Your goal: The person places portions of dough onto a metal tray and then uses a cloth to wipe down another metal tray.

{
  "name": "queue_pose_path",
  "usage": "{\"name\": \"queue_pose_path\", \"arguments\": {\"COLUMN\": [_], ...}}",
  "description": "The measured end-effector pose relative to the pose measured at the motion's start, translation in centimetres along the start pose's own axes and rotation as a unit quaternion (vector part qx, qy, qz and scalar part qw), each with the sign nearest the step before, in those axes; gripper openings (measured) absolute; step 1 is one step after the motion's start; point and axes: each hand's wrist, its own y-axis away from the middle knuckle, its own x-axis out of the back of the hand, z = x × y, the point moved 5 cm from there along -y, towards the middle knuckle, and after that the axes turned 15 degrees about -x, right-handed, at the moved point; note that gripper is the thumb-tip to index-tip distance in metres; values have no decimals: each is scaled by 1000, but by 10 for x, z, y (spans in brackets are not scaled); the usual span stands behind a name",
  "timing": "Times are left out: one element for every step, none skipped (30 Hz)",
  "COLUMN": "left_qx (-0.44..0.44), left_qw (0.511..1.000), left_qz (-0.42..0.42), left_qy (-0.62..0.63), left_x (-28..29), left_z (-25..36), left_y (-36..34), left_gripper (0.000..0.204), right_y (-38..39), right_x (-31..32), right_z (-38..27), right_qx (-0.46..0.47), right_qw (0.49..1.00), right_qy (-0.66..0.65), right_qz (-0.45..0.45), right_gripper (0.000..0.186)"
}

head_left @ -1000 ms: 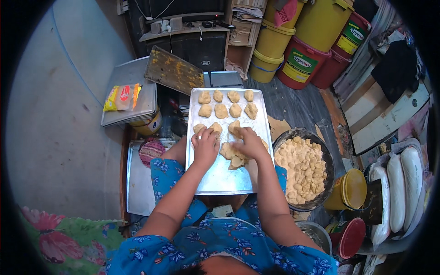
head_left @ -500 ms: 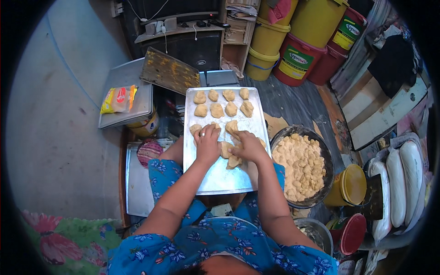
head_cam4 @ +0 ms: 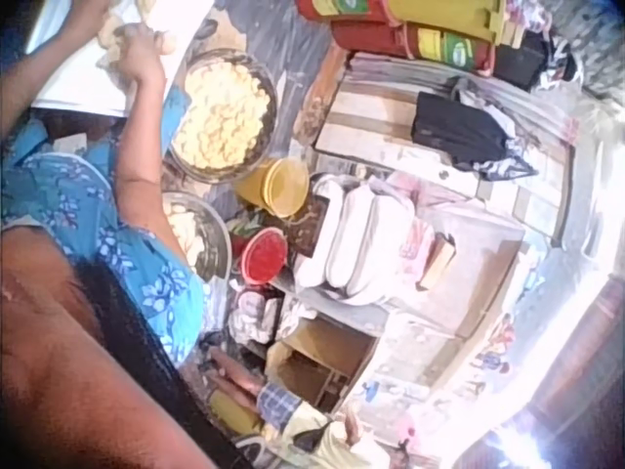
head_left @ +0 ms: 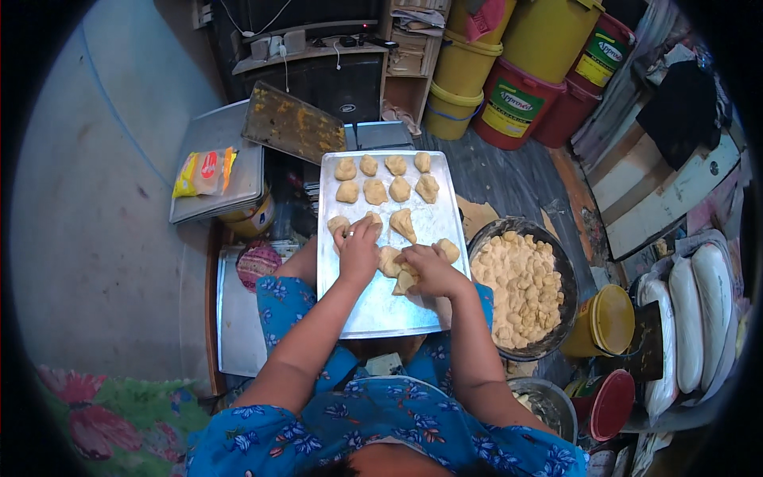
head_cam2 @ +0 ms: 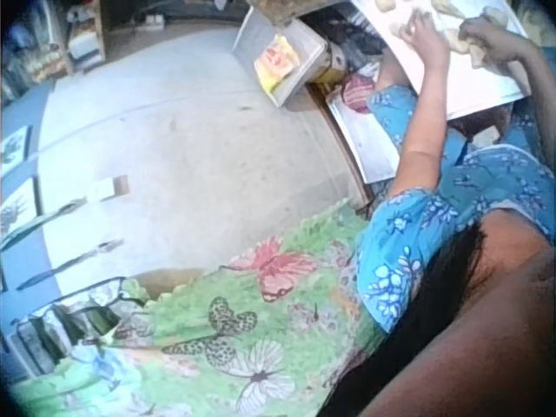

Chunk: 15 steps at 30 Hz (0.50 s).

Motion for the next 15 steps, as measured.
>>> {"name": "queue_pose_path", "arguments": {"left_qx": [-1, 4, 10, 9, 9, 9, 9, 7, 4, 5, 0, -5, -5, -6, -8], "left_qw": [1000, 1000, 1000, 1000, 1000, 1000, 1000, 999, 999, 999, 999, 999, 999, 999, 999], "left_qz": [1, 2, 3, 4, 16, 28, 28, 37, 46, 46, 45, 45, 45, 37, 30], "left_qy": [0, -5, -11, -11, -6, -3, -3, -3, -3, -3, -9, -15, -15, -14, -12], "left_x": [-1, -2, -3, -6, -7, -6, -6, -6, -5, -5, -4, -4, -4, -4, -4], "left_z": [-2, -4, -6, -6, -7, -7, -7, -6, -5, -5, -5, -5, -5, -5, -5], "left_y": [1, 2, 2, 2, 2, 2, 2, 1, 1, 0, 0, 0, 0, 1, 0], "left_gripper": [38, 37, 37, 37, 36, 35, 35, 34, 34, 34, 34, 34, 34, 34, 33], "right_y": [1, 0, -1, -2, -2, -2, -1, -1, 0, 1, 0, -2, -3, -4, -6], "right_x": [-3, -4, -6, -7, -8, -6, -6, -8, -6, -3, -4, -6, -7, -8, -8], "right_z": [1, 3, 4, 5, 7, 6, 6, 7, 5, 5, 6, 8, 10, 12, 15], "right_qx": [-17, -17, -13, -8, -9, -3, 3, 3, 26, 49, 49, 33, 17, 17, 2], "right_qw": [999, 999, 999, 999, 999, 999, 999, 999, 999, 997, 997, 997, 996, 996, 991], "right_qy": [-4, -4, -7, -11, -11, -11, -11, -11, -22, -33, -34, -61, -88, -88, -133], "right_qz": [-41, -39, -44, -48, -47, -44, -40, -41, 6, 53, 53, 27, 2, 2, -2], "right_gripper": [67, 67, 67, 68, 68, 66, 64, 64, 57, 51, 51, 47, 42, 42, 39]}}
